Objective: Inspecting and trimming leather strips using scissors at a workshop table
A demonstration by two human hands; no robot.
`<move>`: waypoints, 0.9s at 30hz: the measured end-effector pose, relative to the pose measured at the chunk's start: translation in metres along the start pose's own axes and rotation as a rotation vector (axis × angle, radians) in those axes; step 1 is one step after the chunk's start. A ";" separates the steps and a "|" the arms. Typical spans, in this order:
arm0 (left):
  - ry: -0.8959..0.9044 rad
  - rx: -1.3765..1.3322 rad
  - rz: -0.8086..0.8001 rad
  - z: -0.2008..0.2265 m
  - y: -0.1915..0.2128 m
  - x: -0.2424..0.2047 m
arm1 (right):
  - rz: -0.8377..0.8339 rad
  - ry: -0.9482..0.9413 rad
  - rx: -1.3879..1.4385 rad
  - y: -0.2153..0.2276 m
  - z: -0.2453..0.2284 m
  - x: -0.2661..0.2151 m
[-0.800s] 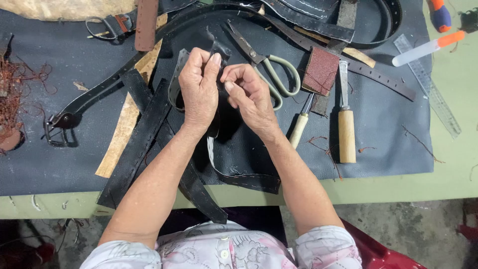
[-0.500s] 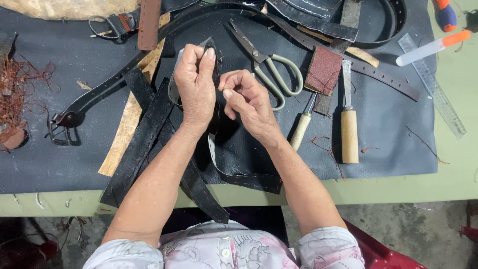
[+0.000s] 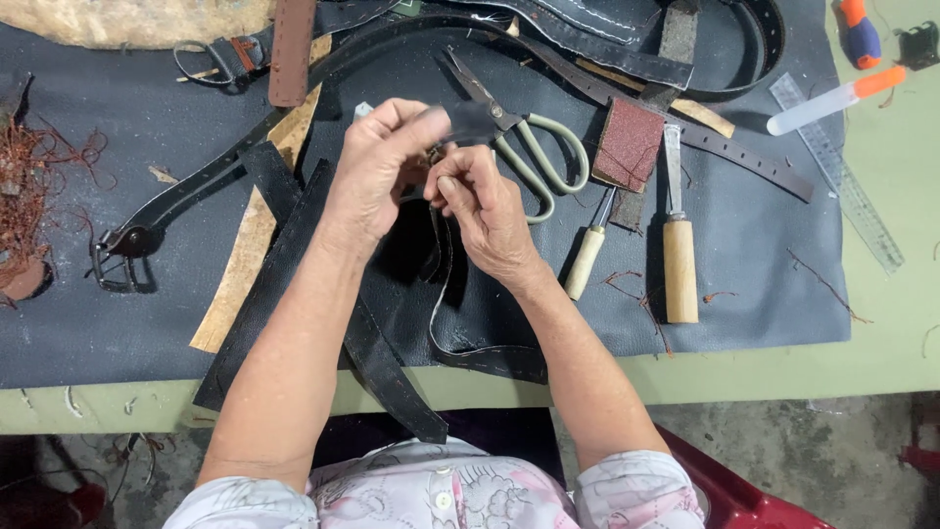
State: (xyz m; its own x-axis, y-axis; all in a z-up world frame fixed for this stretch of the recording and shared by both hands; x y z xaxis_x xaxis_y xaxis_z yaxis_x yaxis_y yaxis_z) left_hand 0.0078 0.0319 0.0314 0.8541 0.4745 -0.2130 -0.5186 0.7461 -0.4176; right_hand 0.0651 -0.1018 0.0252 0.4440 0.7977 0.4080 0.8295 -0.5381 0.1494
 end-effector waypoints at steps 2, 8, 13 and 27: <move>-0.011 -0.031 -0.037 -0.012 0.009 0.011 | 0.009 0.019 -0.005 0.002 0.000 0.000; -0.091 -0.030 -0.167 -0.007 0.016 0.010 | 0.112 -0.053 0.083 0.004 -0.002 0.001; -0.133 0.054 -0.077 -0.012 0.016 0.011 | 0.124 -0.071 0.234 -0.001 0.001 0.002; -0.372 -0.194 0.366 -0.029 0.016 0.024 | 0.295 -0.299 0.475 -0.018 0.026 -0.003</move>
State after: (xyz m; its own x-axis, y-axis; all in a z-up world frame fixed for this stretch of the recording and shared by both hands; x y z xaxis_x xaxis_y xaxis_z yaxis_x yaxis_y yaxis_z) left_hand 0.0210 0.0412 -0.0061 0.5299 0.8457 -0.0628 -0.7321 0.4188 -0.5372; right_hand 0.0581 -0.0871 -0.0022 0.6953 0.7128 0.0920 0.6874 -0.6222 -0.3745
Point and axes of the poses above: each hand's wrist, its own x-axis towards the middle knuckle, its own y-axis out of the back of the hand, z = x × y, the point moved 2 cm from there along x, towards the middle knuckle, and after that the axes turned 11 degrees about x, right-handed, at the moved point
